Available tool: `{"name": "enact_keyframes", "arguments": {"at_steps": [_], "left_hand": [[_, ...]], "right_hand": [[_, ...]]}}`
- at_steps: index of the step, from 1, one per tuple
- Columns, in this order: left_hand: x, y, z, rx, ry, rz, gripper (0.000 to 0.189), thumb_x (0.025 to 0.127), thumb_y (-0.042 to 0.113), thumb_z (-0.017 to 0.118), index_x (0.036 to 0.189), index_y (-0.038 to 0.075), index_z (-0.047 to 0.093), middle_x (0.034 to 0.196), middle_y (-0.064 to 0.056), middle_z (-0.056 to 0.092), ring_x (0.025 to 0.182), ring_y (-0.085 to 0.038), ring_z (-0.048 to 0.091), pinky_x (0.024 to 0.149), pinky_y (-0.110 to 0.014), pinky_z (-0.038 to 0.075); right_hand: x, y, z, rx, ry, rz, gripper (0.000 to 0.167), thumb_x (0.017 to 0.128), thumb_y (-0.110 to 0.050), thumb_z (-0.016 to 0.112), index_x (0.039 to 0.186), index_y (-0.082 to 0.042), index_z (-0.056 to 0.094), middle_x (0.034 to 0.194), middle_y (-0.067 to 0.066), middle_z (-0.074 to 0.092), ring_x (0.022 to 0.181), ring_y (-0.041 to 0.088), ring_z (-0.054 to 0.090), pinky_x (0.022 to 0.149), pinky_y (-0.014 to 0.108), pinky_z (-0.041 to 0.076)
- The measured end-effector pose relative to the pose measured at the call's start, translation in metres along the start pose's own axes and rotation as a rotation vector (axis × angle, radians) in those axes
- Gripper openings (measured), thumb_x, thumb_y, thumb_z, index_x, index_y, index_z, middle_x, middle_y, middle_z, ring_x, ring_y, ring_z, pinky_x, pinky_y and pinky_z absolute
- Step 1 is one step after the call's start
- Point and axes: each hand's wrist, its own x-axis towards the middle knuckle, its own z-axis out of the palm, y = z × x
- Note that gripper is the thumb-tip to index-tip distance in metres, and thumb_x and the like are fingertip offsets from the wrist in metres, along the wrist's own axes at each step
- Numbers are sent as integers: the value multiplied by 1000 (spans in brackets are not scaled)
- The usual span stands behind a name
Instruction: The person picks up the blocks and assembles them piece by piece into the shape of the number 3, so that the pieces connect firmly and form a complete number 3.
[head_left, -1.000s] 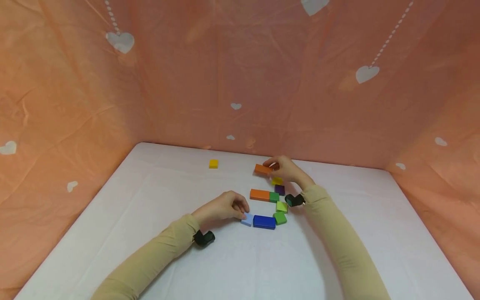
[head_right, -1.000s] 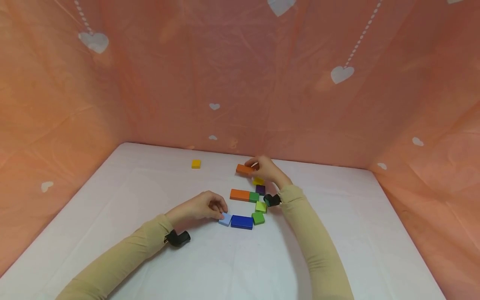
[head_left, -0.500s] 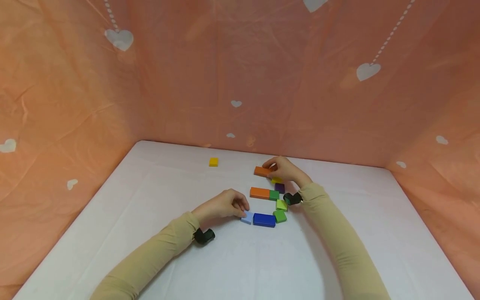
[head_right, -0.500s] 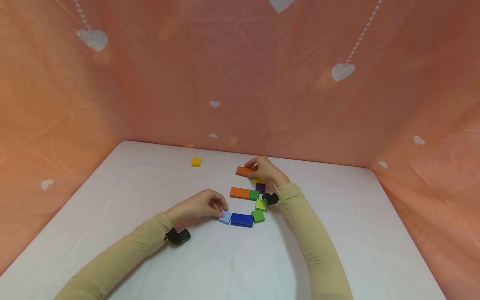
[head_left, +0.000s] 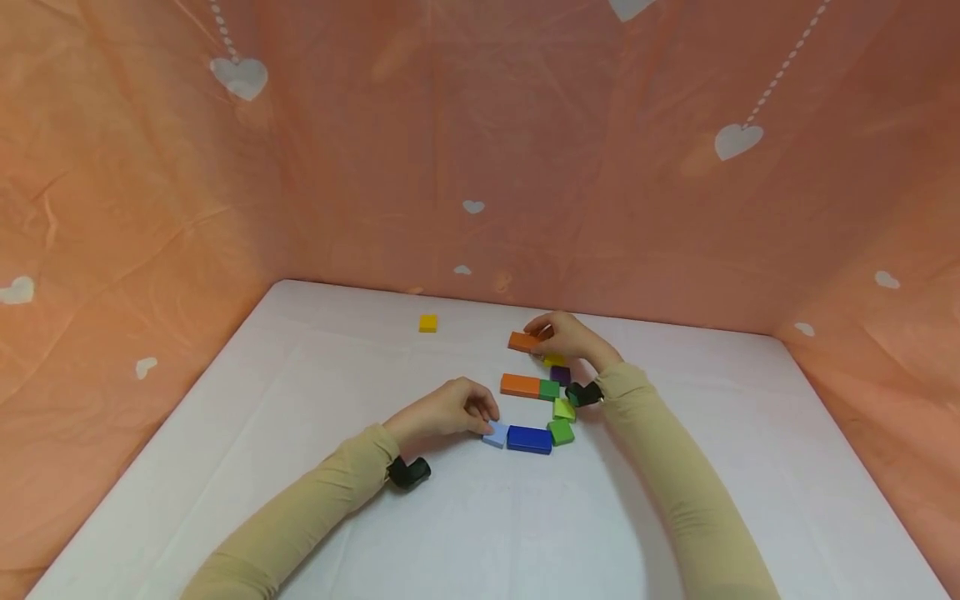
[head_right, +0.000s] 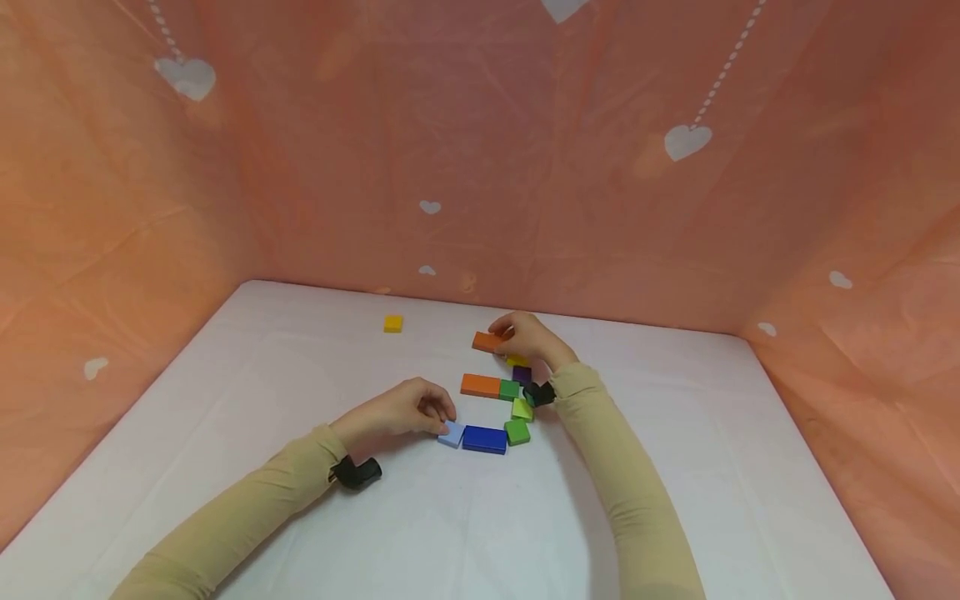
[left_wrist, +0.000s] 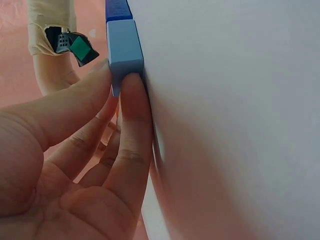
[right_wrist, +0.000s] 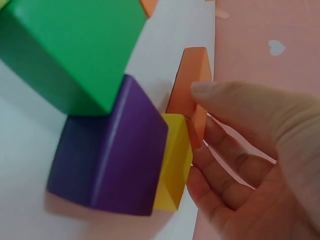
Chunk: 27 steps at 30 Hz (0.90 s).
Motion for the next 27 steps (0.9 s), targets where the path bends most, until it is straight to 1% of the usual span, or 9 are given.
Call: {"name": "enact_keyframes", "arguments": {"at_steps": [3, 5, 10, 14, 18, 23, 27], "left_hand": [[0, 0, -1, -13, 10, 9, 11, 83, 5, 74, 92, 8, 68, 84, 0, 64, 75, -16, 56, 69, -26, 49], [0, 0, -1, -18, 12, 4, 12, 83, 6, 74, 93, 8, 68, 84, 0, 64, 75, -16, 56, 69, -26, 48], [-2, 0, 0, -29, 4, -13, 11, 83, 7, 74, 92, 7, 68, 84, -2, 63, 75, -16, 56, 70, -27, 48], [-3, 0, 2, -32, 6, -22, 11, 83, 7, 74, 91, 7, 68, 83, -3, 63, 75, -17, 57, 71, -28, 48], [-4, 0, 2, -27, 7, -28, 11, 83, 7, 74, 92, 7, 68, 84, -2, 63, 76, -17, 57, 71, -27, 48], [-4, 1, 2, -47, 10, -34, 11, 83, 5, 74, 93, 7, 68, 85, -2, 63, 77, -17, 56, 70, -27, 48], [-2, 1, 1, -18, 7, -11, 11, 82, 6, 75, 91, 8, 69, 83, 0, 64, 76, -15, 57, 71, -26, 49]], "right_hand": [[2, 0, -2, 4, 17, 7, 36, 86, -6, 70, 121, 1, 63, 117, 16, 62, 105, 31, 57, 94, 42, 45], [3, 1, -1, 4, 18, 5, 35, 85, -6, 71, 119, 1, 64, 116, 16, 63, 104, 30, 57, 94, 41, 45], [3, 2, 2, -9, -2, 1, 33, 85, -5, 71, 118, 1, 65, 116, 15, 63, 102, 29, 57, 94, 40, 45], [2, 2, 3, -25, -3, 1, 33, 85, -5, 71, 117, 0, 66, 114, 14, 64, 102, 29, 57, 94, 41, 46], [0, 1, 3, -34, -14, -8, 33, 85, -5, 71, 117, 1, 66, 114, 14, 65, 102, 29, 58, 93, 42, 46], [-1, 1, 2, -38, -20, -12, 33, 85, -5, 71, 117, 0, 66, 113, 13, 65, 102, 29, 58, 93, 41, 46], [-2, 0, 2, -38, -20, -31, 33, 85, -5, 71, 117, 2, 65, 113, 15, 65, 103, 29, 57, 94, 42, 45]]}}
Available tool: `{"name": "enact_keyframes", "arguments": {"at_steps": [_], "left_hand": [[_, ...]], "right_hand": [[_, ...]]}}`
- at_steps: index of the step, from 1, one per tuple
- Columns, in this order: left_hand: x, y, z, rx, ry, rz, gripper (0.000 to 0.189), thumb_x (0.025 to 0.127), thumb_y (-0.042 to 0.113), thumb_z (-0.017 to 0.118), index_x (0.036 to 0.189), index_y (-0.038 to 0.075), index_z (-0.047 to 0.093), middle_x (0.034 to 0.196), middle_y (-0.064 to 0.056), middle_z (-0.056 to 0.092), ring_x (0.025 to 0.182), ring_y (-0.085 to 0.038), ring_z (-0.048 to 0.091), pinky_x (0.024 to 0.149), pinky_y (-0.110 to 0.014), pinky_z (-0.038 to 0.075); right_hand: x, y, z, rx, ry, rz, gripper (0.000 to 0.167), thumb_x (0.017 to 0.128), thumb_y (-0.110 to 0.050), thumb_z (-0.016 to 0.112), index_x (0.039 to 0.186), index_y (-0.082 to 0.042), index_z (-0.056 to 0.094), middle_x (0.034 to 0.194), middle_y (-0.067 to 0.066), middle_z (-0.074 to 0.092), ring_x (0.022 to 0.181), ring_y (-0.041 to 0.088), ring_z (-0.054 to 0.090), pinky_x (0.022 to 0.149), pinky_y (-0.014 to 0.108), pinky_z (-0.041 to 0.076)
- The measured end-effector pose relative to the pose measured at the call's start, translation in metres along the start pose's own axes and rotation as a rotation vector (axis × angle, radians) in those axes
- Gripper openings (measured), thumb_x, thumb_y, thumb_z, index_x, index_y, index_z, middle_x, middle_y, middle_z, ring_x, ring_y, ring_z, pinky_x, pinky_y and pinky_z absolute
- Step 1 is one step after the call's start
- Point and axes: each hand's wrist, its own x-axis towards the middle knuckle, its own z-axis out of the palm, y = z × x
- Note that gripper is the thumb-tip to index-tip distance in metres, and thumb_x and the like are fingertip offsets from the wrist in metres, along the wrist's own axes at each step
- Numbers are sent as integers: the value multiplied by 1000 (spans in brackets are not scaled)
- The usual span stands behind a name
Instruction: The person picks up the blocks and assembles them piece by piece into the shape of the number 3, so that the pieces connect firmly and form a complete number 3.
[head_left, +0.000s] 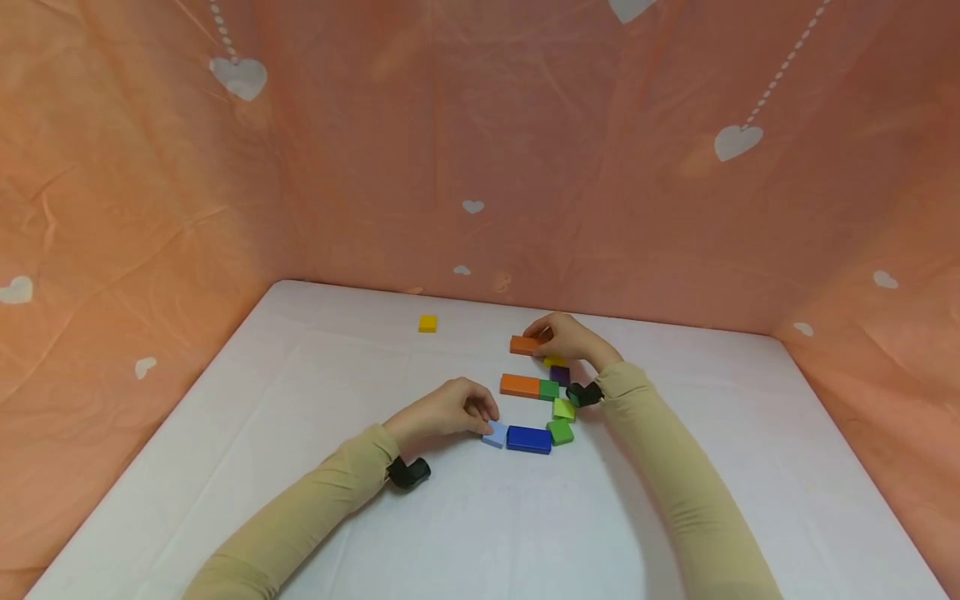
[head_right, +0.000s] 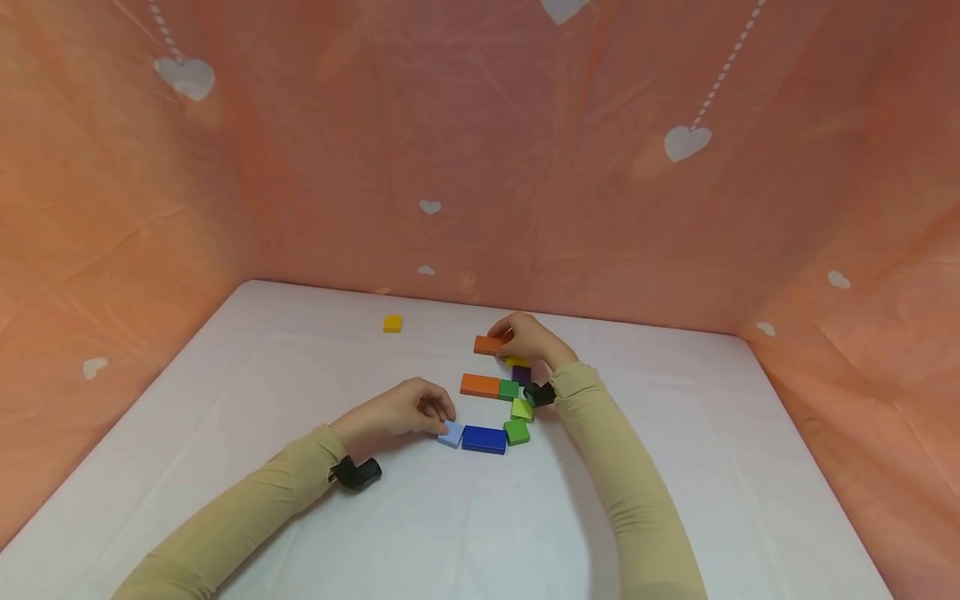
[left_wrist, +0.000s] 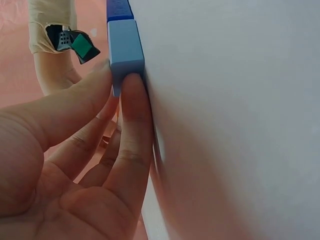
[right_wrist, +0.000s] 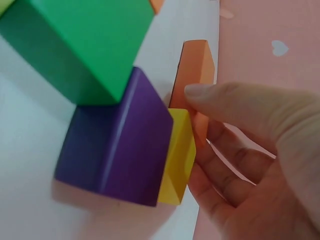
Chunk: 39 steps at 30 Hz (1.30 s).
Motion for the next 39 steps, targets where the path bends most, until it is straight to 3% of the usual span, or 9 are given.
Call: {"name": "enact_keyframes", "arguments": {"at_steps": [19, 31, 39], "left_hand": [[3, -4, -1, 44, -2, 20, 10, 82, 9, 76, 90, 9, 69, 84, 2, 64, 76, -14, 57, 72, -26, 49], [0, -4, 2, 8, 5, 7, 12, 82, 9, 76, 91, 9, 69, 83, -1, 63, 75, -16, 58, 71, -28, 49], [-1, -2, 1, -8, 7, 2, 11, 82, 7, 75, 90, 8, 69, 83, -1, 63, 75, -16, 58, 71, -28, 48]], "right_hand": [[-3, 0, -1, 17, -11, 21, 33, 88, -8, 68, 119, 2, 64, 115, 15, 64, 106, 30, 57, 95, 43, 44], [-4, 1, -1, 40, -27, 21, 33, 89, -6, 64, 121, 4, 62, 120, 19, 62, 111, 31, 56, 95, 43, 44], [-5, 0, -1, 33, -15, 16, 31, 91, -5, 62, 121, 4, 62, 118, 18, 63, 106, 30, 56, 95, 42, 44]]}}
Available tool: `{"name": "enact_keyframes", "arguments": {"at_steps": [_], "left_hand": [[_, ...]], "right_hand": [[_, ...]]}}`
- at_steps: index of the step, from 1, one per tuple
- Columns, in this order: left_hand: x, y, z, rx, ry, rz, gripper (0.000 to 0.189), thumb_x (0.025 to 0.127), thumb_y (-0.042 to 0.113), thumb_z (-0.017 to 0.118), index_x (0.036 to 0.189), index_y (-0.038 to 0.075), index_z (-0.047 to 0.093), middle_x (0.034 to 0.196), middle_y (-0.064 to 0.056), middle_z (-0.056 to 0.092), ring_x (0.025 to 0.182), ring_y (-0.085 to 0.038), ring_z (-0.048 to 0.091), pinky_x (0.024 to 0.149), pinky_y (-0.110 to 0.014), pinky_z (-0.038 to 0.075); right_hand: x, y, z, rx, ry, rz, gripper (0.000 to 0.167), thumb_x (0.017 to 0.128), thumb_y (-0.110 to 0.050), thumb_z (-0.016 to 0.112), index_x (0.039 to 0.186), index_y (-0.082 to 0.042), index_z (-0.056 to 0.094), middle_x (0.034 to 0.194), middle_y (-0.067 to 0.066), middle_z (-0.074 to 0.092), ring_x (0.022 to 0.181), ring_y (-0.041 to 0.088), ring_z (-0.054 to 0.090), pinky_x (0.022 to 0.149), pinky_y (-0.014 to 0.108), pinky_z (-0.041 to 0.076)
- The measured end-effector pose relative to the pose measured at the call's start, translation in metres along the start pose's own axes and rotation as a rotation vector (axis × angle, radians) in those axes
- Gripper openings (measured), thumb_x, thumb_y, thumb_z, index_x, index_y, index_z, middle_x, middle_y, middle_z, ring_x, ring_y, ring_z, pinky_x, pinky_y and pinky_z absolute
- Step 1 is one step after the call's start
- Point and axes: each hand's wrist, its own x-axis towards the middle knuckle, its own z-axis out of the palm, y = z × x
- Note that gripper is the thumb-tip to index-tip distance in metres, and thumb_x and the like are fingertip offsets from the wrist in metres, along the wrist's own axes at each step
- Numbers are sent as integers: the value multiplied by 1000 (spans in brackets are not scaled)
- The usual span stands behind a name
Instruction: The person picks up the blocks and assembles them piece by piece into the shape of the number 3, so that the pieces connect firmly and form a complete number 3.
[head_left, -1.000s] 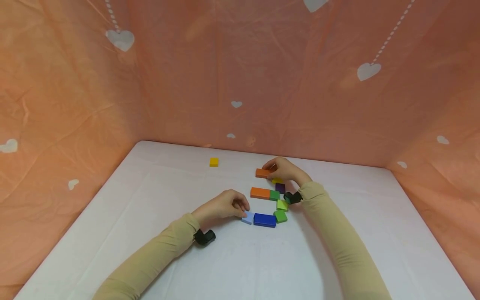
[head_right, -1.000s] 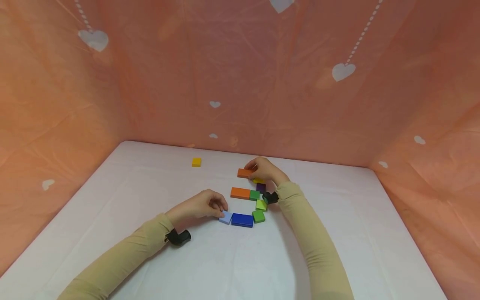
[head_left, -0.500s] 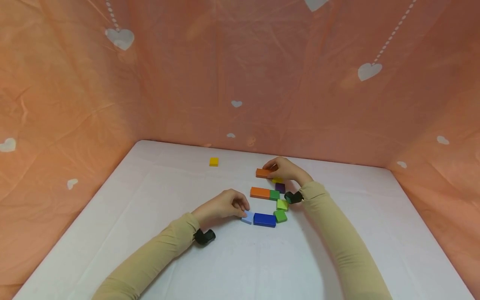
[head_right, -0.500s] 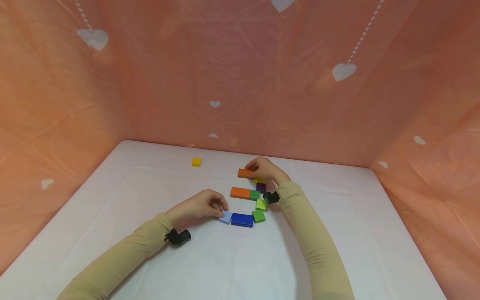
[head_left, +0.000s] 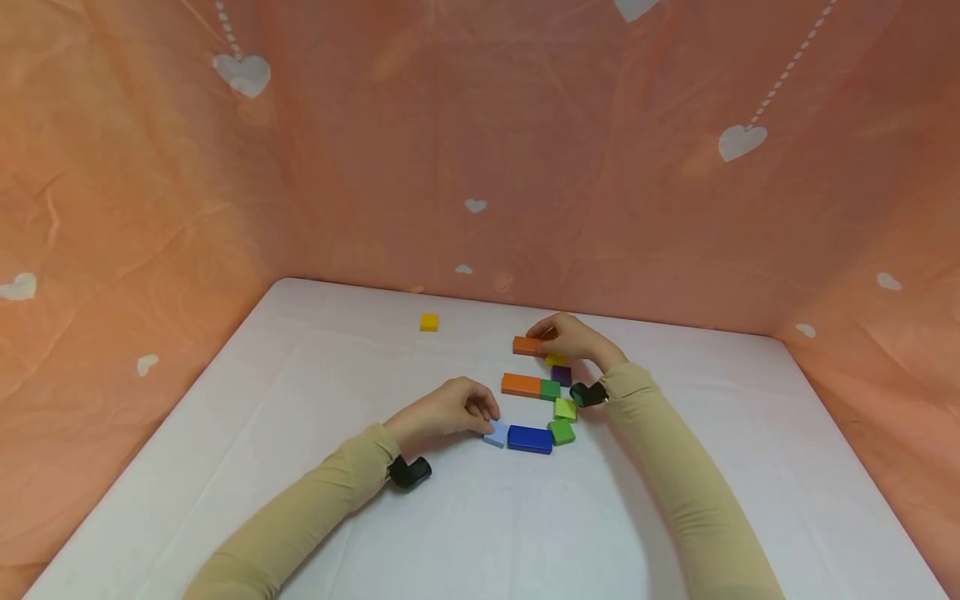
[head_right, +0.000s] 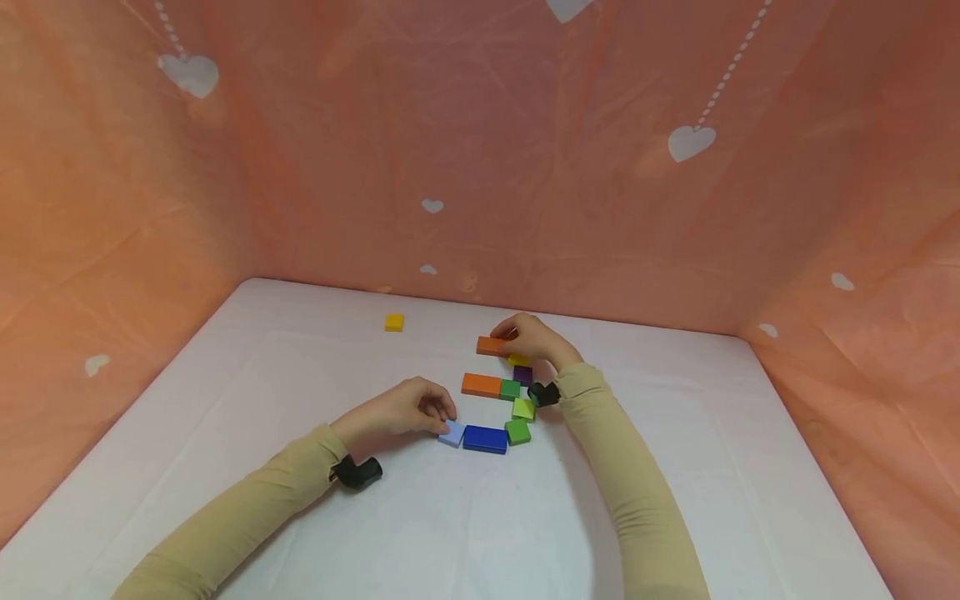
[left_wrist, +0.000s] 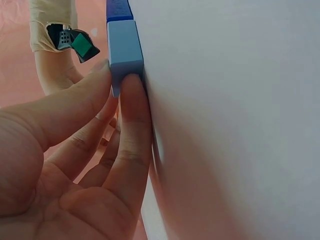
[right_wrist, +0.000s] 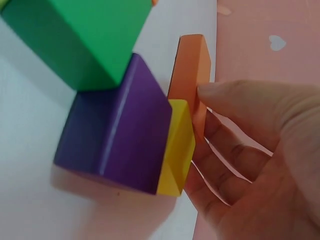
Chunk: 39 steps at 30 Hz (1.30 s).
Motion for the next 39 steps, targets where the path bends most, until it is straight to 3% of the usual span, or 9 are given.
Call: {"name": "enact_keyframes", "arguments": {"at_steps": [11, 39], "left_hand": [[-2, 2, 0, 16, -4, -13, 10, 82, 9, 75, 90, 9, 69, 82, 0, 64, 75, -15, 58, 72, -28, 48], [0, 3, 0, 14, 3, 7, 10, 83, 5, 73, 92, 8, 69, 84, 2, 66, 74, -15, 59, 69, -26, 49]], "right_hand": [[-2, 3, 0, 9, 6, -33, 31, 92, -2, 59, 122, 3, 60, 119, 18, 62, 107, 31, 56, 97, 44, 43], [-1, 9, -2, 60, 9, -15, 31, 91, -4, 62, 122, 2, 61, 119, 17, 62, 109, 31, 55, 97, 43, 43]]}}
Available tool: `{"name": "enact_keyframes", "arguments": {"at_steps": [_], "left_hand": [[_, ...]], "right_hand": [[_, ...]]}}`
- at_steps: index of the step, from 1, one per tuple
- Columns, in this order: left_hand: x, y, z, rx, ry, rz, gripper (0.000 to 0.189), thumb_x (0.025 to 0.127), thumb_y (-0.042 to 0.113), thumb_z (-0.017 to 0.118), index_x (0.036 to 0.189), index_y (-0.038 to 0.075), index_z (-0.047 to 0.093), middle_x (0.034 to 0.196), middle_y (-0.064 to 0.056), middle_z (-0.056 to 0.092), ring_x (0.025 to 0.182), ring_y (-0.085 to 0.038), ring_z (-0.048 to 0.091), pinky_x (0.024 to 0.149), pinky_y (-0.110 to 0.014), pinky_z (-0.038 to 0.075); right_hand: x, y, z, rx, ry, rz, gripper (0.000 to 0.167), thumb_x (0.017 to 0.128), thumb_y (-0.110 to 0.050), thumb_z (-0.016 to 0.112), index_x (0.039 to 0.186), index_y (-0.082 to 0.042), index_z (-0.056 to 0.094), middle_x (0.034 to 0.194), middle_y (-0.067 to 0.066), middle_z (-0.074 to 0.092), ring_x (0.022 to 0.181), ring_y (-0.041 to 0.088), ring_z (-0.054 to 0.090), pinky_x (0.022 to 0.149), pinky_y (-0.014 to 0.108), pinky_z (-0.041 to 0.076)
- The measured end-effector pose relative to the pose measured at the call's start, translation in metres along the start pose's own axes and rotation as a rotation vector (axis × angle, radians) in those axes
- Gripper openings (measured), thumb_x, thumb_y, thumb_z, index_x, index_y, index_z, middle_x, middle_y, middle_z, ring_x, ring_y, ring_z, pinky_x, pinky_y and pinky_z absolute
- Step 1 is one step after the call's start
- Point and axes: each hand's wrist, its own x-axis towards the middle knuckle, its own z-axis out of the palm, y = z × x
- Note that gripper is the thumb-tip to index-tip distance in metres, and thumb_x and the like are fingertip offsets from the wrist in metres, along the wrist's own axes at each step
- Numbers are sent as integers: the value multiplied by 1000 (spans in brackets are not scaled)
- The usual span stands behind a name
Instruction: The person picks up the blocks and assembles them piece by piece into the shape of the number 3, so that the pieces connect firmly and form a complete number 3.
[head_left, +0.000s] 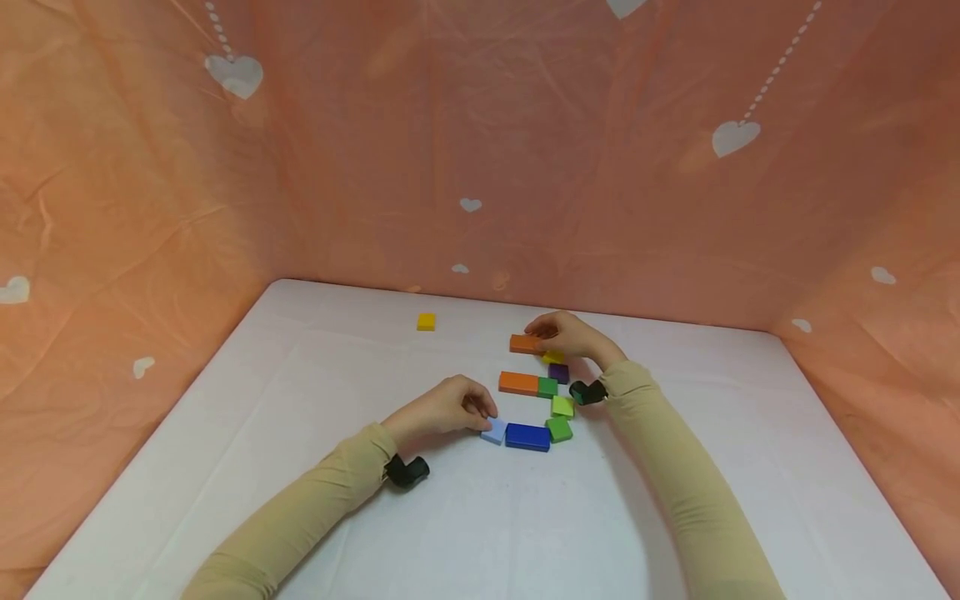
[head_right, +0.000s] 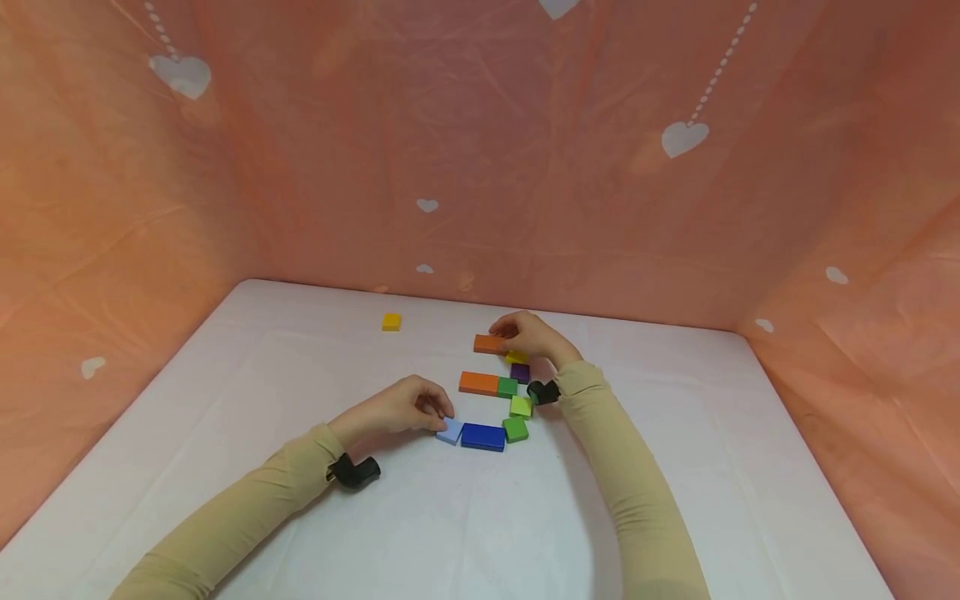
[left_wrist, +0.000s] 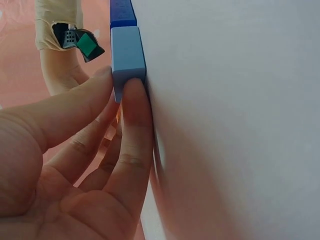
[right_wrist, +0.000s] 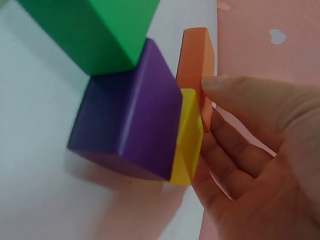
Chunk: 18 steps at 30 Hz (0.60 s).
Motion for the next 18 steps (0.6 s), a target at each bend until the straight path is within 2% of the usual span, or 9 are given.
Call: {"name": "enact_keyframes", "arguments": {"at_steps": [10, 18], "left_hand": [[3, -2, 0, -11, -2, 13, 10, 85, 6, 72, 95, 5, 69, 83, 1, 65, 75, -14, 58, 69, -25, 50], [1, -1, -2, -70, -11, -16, 10, 88, 11, 70, 96, 6, 69, 84, -3, 64, 74, -16, 60, 69, -28, 51]], "right_hand": [[-1, -1, 0, 10, 1, 24, 28, 92, -5, 62, 119, 0, 63, 119, 15, 62, 110, 30, 55, 97, 43, 42], [-2, -1, 0, 4, -1, 33, 28, 92, -6, 62, 119, 0, 63, 119, 14, 61, 110, 30, 54, 98, 43, 42]]}}
